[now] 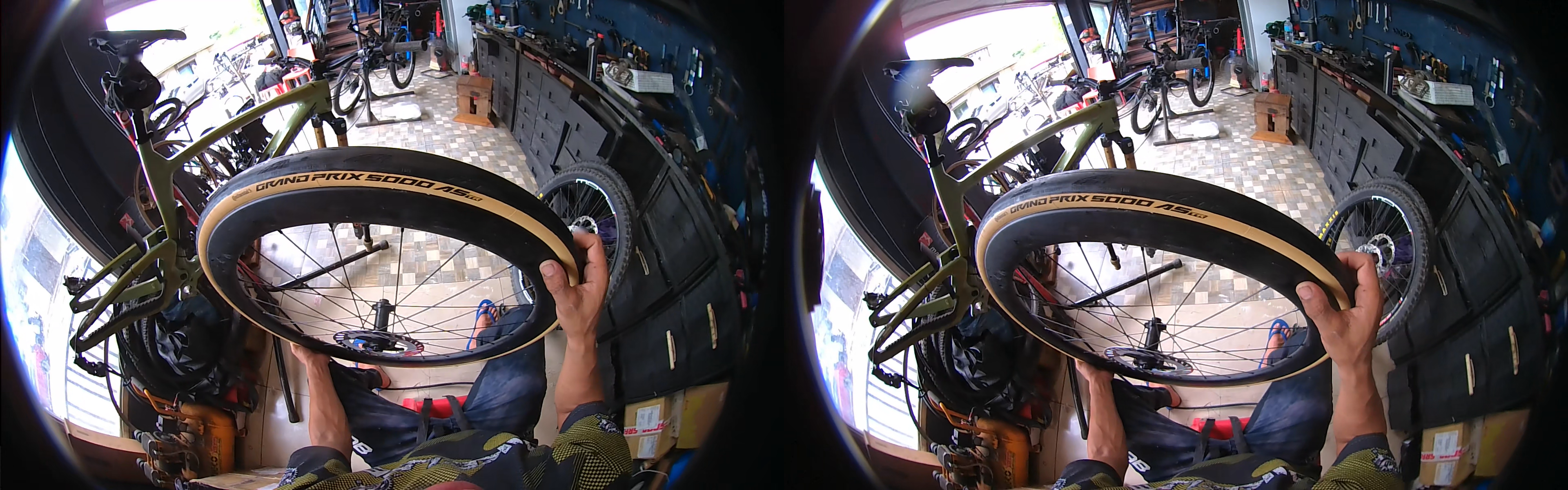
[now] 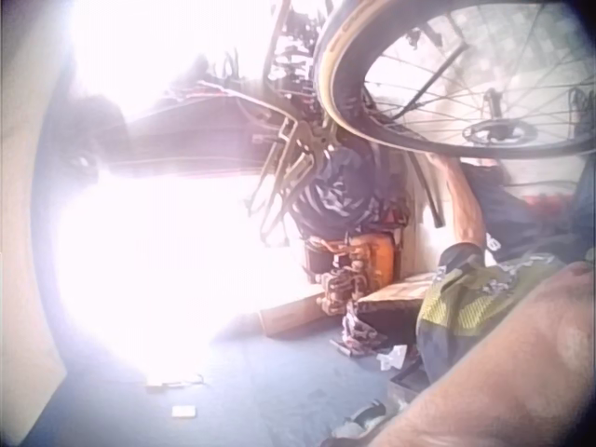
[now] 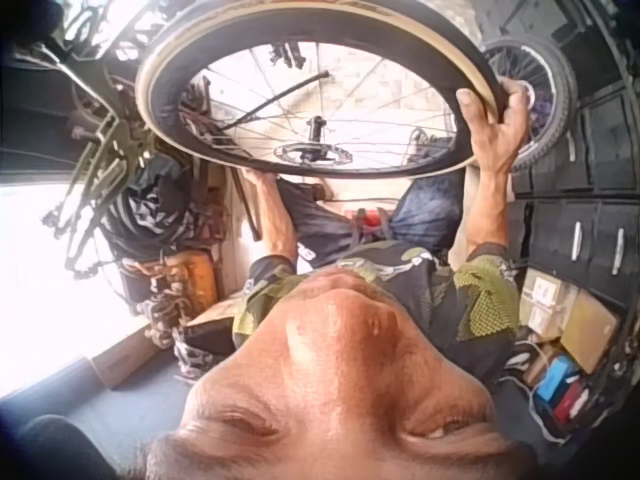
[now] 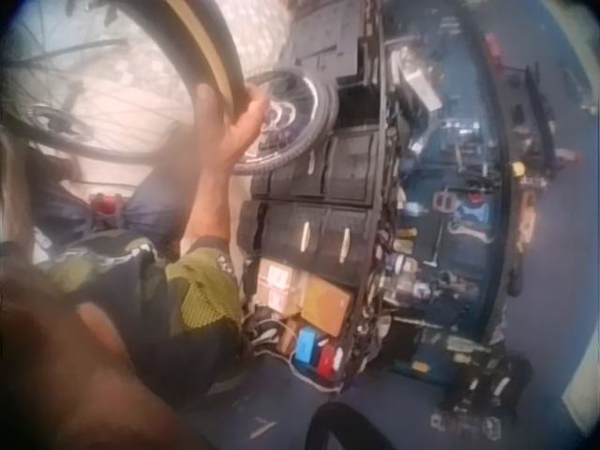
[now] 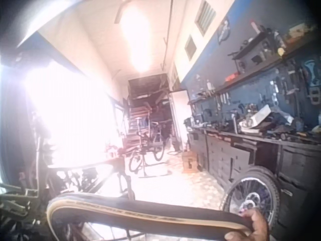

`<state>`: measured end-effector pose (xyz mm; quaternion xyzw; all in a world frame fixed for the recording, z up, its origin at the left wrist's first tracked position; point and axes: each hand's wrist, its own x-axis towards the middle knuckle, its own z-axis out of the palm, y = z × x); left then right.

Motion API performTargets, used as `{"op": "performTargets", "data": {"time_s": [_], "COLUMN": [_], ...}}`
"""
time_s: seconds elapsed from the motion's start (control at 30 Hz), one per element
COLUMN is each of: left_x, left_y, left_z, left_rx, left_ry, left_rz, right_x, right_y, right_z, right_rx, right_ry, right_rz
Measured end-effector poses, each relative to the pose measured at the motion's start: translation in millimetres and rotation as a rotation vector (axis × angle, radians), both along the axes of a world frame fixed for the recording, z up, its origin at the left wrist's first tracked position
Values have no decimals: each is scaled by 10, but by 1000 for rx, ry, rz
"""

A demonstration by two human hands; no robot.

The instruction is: The person seats a bicycle tire onto a rim, rotates the wheel to check seating, and then uses a hand pump to inflate the tire. The person checks the tire pressure with a gauge and continues pumping.

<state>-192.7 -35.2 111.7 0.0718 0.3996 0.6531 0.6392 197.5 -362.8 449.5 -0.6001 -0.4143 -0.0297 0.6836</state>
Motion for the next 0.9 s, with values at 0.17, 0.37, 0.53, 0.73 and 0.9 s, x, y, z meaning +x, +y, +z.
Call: {"op": "performTargets", "data": {"time_s": [0.17, 0.37, 0.53, 0.73, 0.9], "left_x": [-70, -48, -22, -43, -101], "left_y": [30, 24, 9, -33, -50], "left_z": [-51, -63, -29, 6, -35], "left_rx": [18, 2, -25, 9, 64], "left_ry": [5, -6, -55, 82, 121], "left_rz": [-25, -61, -57, -73, -60], "right_x": [-33, -66, -73, -65, 25], "right_y": [34, 51, 59, 88, 96], "right_z": [28, 73, 97, 120, 150], "right_rx": [1, -12, -35, -44, -28], "right_ry": [-29, -33, -52, -92, -56], "right_rz": [-21, -43, -67, -111, -92]}}
